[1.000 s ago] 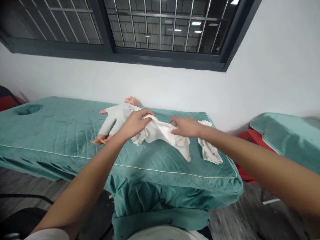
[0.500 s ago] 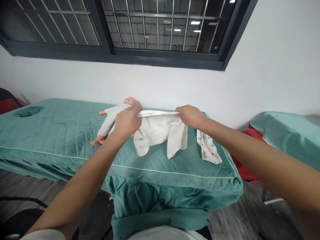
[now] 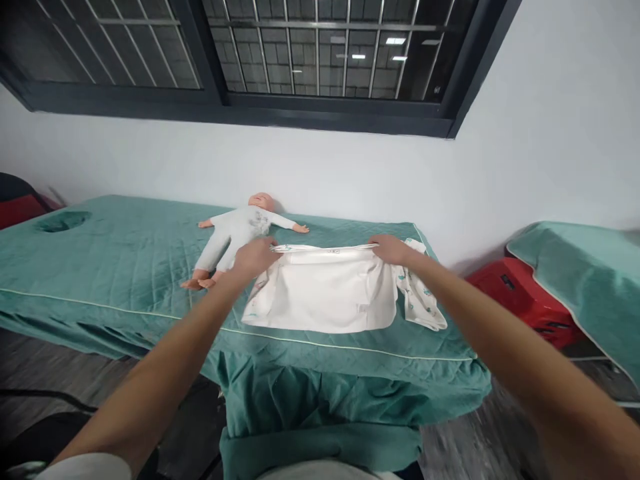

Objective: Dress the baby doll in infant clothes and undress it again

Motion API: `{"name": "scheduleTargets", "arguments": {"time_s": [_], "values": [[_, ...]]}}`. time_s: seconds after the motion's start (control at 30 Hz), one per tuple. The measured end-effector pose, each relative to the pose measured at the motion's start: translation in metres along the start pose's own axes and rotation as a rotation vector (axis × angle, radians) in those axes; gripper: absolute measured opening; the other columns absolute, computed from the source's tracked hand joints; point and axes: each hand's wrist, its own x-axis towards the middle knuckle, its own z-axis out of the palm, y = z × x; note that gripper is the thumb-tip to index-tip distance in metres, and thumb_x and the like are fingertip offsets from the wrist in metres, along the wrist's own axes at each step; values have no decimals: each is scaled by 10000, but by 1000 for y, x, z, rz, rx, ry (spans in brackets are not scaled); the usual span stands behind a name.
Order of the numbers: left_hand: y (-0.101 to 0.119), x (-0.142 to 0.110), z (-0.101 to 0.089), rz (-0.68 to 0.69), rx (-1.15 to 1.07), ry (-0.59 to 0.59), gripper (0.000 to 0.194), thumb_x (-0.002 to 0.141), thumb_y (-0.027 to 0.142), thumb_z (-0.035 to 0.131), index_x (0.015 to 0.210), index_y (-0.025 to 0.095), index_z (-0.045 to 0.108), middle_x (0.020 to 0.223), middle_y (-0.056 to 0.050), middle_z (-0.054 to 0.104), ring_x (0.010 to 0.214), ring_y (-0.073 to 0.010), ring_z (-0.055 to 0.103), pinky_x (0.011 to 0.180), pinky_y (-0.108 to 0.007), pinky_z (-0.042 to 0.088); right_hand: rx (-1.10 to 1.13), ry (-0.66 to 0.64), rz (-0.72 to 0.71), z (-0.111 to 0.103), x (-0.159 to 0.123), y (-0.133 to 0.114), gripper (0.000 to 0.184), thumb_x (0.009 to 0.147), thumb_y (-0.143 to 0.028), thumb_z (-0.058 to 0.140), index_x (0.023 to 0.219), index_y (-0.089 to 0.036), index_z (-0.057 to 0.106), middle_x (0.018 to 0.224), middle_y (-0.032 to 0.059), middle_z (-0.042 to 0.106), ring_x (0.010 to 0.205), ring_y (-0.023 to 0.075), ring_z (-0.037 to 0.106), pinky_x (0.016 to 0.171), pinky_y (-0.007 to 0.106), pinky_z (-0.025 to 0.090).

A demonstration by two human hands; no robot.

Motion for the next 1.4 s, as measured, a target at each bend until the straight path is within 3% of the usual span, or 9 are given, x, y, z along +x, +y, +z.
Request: {"name": "scheduleTargets", "arguments": {"time_s": [0.1, 0.23, 0.33, 0.43, 0.53, 0.73, 0.93, 1.17, 1.4], "values": [[19, -15, 53, 88, 249, 205, 308, 887, 152, 455, 1150, 149, 616, 1226, -176, 596, 1199, -340, 508, 957, -469, 433, -73, 105, 38, 68, 3, -33, 429, 867, -78, 400, 1257, -48, 576, 1342, 232, 568, 1241, 315, 520, 1038, 422, 394], [46, -44, 124, 249, 110, 62, 289, 952, 166, 384, 1113, 169, 624, 1157, -139, 606, 1134, -272, 543, 965, -423, 451, -56, 94, -148, 151, -4, -81, 424, 944, -109, 349, 1322, -105, 541, 1416, 163, 530, 1309, 238, 464, 1122, 354, 318], [46, -44, 155, 194, 14, 75, 278, 963, 195, 395, 1134, 154, 611, 1257, -131, 585, 1194, -254, 533, 1031, -401, 426, 26, 95, -23, 179, 5, -93, 430, 967, -161, 333, 1348, -65, 509, 1440, 196, 500, 1369, 251, 411, 1150, 379, 281], [31, -23, 160, 101, -17, 107, 326, 957, 226, 422, 1228, 108, 559, 1378, -159, 529, 1310, -271, 476, 1137, -417, 342, 57, 90, 133, 180, 32, -88, 512, 962, -276, 388, 1358, 38, 467, 1475, 291, 427, 1426, 325, 342, 1151, 435, 280], [20, 3, 152, -35, -67, 32, 379, 963, 282, 420, 1275, 90, 516, 1360, -192, 550, 1289, -288, 519, 1104, -405, 386, 100, 63, 264, 173, 57, -85, 579, 937, -335, 412, 1366, 52, 452, 1534, 329, 314, 1434, 371, 335, 1103, 481, 348], [21, 22, 146, -75, -165, 55, 538, 982, 377, 370, 1434, 84, 361, 1476, -220, 455, 1391, -310, 435, 1124, -410, 380, 188, 264, 341, 182, 68, -101, 741, 909, -350, 435, 1534, -41, 184, 1633, 260, 65, 1500, 363, 171, 1087, 516, 358], [21, 32, 153, -42, -131, -34, 561, 1007, 431, 259, 1492, 159, 330, 1489, -192, 462, 1422, -327, 393, 1133, -494, 368, 119, 368, 252, 188, 75, -77, 692, 952, -406, 364, 1503, -9, 232, 1633, 239, 95, 1489, 349, 196, 1127, 476, 315], [29, 85, 166, 27, -104, -66, 566, 1010, 418, 246, 1501, 155, 344, 1475, -185, 486, 1421, -334, 393, 1157, -502, 335, 6, 379, 183, 177, 112, -33, 691, 973, -391, 316, 1503, 45, 232, 1617, 267, 142, 1480, 356, 231, 1161, 460, 269], [41, 118, 179, -51, -122, -138, 583, 1006, 451, 224, 1495, 160, 355, 1521, -191, 432, 1455, -330, 341, 1165, -514, 312, 54, 262, 236, 182, 149, -15, 710, 984, -404, 273, 1494, 88, 238, 1603, 280, 188, 1497, 325, 209, 1198, 401, 210]]}}
